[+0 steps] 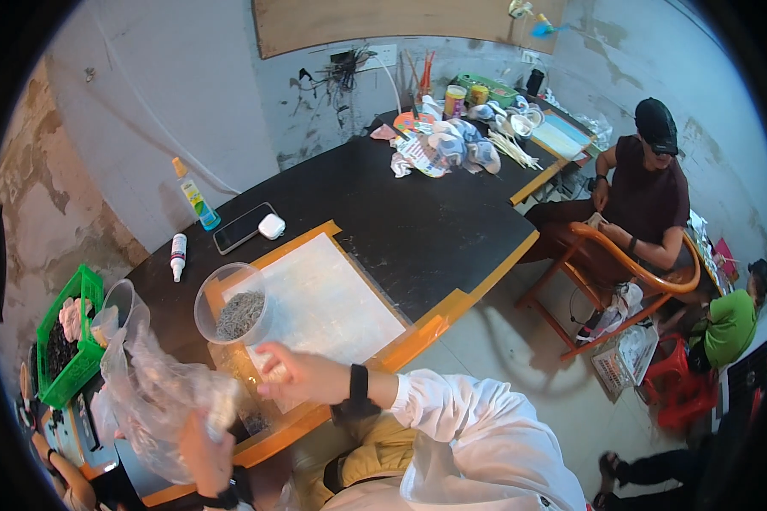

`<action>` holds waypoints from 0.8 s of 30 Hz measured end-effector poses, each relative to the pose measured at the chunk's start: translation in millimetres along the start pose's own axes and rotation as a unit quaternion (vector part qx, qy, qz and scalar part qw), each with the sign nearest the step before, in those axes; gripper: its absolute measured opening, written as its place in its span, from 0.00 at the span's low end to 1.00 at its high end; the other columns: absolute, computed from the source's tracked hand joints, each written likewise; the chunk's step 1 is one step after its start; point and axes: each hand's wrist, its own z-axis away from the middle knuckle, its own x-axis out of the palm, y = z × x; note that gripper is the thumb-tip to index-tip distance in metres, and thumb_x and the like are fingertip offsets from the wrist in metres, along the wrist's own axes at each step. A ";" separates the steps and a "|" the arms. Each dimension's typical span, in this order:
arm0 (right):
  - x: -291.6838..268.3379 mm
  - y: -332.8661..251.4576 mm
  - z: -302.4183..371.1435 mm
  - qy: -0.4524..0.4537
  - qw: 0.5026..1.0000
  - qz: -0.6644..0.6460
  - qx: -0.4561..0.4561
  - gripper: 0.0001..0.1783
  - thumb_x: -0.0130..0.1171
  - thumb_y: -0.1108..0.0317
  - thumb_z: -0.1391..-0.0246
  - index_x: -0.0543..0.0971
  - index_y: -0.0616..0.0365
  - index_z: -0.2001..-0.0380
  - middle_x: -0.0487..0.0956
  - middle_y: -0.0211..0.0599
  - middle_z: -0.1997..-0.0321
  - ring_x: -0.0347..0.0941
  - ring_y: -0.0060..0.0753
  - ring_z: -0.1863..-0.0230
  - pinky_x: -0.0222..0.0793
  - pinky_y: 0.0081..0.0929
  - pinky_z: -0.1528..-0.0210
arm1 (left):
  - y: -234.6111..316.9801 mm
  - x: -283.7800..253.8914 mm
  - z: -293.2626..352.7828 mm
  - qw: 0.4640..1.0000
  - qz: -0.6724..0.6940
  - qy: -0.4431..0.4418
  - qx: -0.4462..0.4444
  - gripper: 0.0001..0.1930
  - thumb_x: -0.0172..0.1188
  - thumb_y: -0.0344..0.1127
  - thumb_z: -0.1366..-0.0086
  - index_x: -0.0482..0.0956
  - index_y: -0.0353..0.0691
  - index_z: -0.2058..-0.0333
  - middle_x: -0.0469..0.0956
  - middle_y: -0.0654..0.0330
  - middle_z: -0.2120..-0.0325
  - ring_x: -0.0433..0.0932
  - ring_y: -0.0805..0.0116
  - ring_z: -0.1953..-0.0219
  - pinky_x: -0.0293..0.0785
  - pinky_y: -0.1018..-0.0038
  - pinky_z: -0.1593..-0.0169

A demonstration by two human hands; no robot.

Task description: Manually sort and assemble small shoe accessory components from a bowl, inserting pins or fasteners into plastic attachments.

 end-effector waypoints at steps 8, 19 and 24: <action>2.4 31.4 42.1 0.020 0.997 -0.062 0.042 0.47 0.71 0.54 0.48 0.58 0.65 0.33 0.75 0.40 0.47 0.71 0.32 0.46 0.67 0.27 0.42 | 96.0 32.8 -5.0 0.975 0.111 -0.053 0.185 0.29 0.71 0.32 0.61 0.73 0.37 0.57 0.75 0.51 0.58 0.75 0.48 0.54 0.72 0.57 0.53; -160.8 16.6 109.4 0.207 0.929 -0.293 -0.087 0.18 0.60 0.72 0.43 0.74 0.61 0.49 0.81 0.37 0.52 0.78 0.31 0.51 0.72 0.32 0.44 | 76.1 42.9 -5.9 0.883 0.219 0.116 0.399 0.24 0.71 0.31 0.55 0.80 0.54 0.55 0.74 0.64 0.53 0.74 0.60 0.50 0.74 0.65 0.50; -223.0 28.0 141.6 0.434 0.787 -0.403 -0.169 0.12 0.52 0.70 0.37 0.75 0.61 0.52 0.81 0.38 0.52 0.79 0.34 0.52 0.79 0.27 0.54 | 61.0 49.9 -9.1 0.924 0.191 0.075 0.322 0.21 0.67 0.26 0.56 0.79 0.52 0.61 0.77 0.65 0.59 0.77 0.60 0.56 0.72 0.65 0.54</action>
